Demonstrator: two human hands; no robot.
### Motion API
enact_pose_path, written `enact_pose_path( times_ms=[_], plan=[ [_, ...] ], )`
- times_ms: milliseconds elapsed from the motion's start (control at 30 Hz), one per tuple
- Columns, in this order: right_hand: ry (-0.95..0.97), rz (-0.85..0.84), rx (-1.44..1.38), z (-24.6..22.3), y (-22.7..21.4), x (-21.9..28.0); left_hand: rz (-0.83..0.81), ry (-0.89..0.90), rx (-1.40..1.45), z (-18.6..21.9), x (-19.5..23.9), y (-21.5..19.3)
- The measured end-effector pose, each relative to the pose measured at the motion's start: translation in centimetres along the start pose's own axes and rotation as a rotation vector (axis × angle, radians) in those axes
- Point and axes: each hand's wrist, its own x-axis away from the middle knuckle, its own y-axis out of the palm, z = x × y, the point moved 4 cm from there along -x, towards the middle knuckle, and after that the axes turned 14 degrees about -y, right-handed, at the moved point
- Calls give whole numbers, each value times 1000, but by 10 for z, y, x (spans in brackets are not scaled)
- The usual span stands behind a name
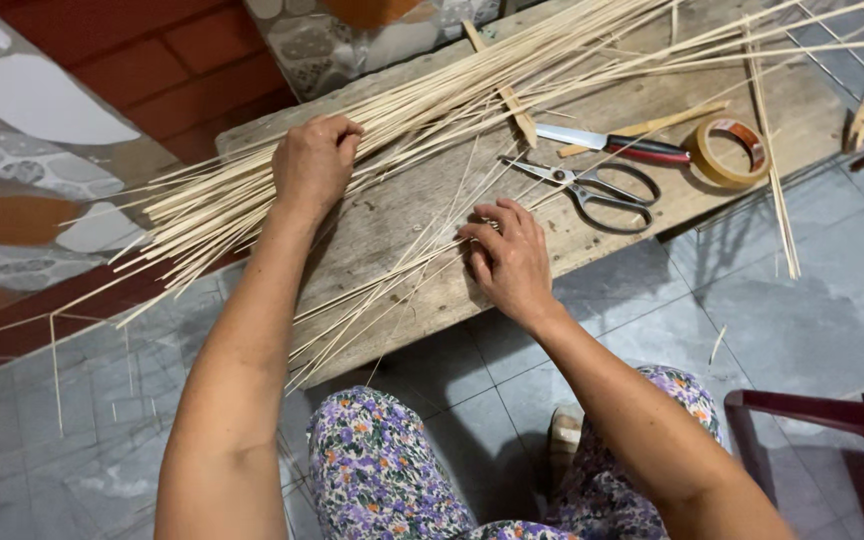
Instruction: The person gathers and aligns bamboo strips, then soaks them in a red basin of water. Afterward, they sit on the floor and weave the wet strips into a rectangular frame, using scissors to trim the ends.
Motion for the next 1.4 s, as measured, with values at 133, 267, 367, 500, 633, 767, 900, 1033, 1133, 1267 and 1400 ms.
enact_pose_path(
  times_ms=[133, 267, 367, 500, 633, 767, 900, 1033, 1133, 1267, 1400],
  plan=[
    [3, 8, 2, -2, -2, 1, -21, -30, -37, 3, -2, 3],
    [6, 14, 11, -3, -2, 0, -32, -75, -18, -2, -2, 4],
    [18, 34, 32, -3, -2, 1, -80, -105, -37, -8, 0, 10],
    [7, 52, 54, -5, -3, 4, -254, -199, -126, -17, 14, 26],
    [-20, 100, 55, -5, -3, 5, -96, -92, -128, -28, 36, 36],
    [-42, 141, 49, -6, -4, 6, -90, -159, -119, -34, 44, 34],
    [-34, 146, 47, -5, -4, 7, -117, -283, 8, -22, 55, 14],
    [-20, 163, 40, -2, -2, 9, -41, -191, -7, -8, 63, -5],
    [-26, 175, 35, -2, -1, 9, -28, -117, -51, -5, 65, -14],
    [-39, 193, 33, -1, -3, 9, -78, -125, -79, -3, 69, -16],
    [-9, 184, 23, -1, -5, 7, -230, -305, -157, 3, 67, -3]
  ],
)
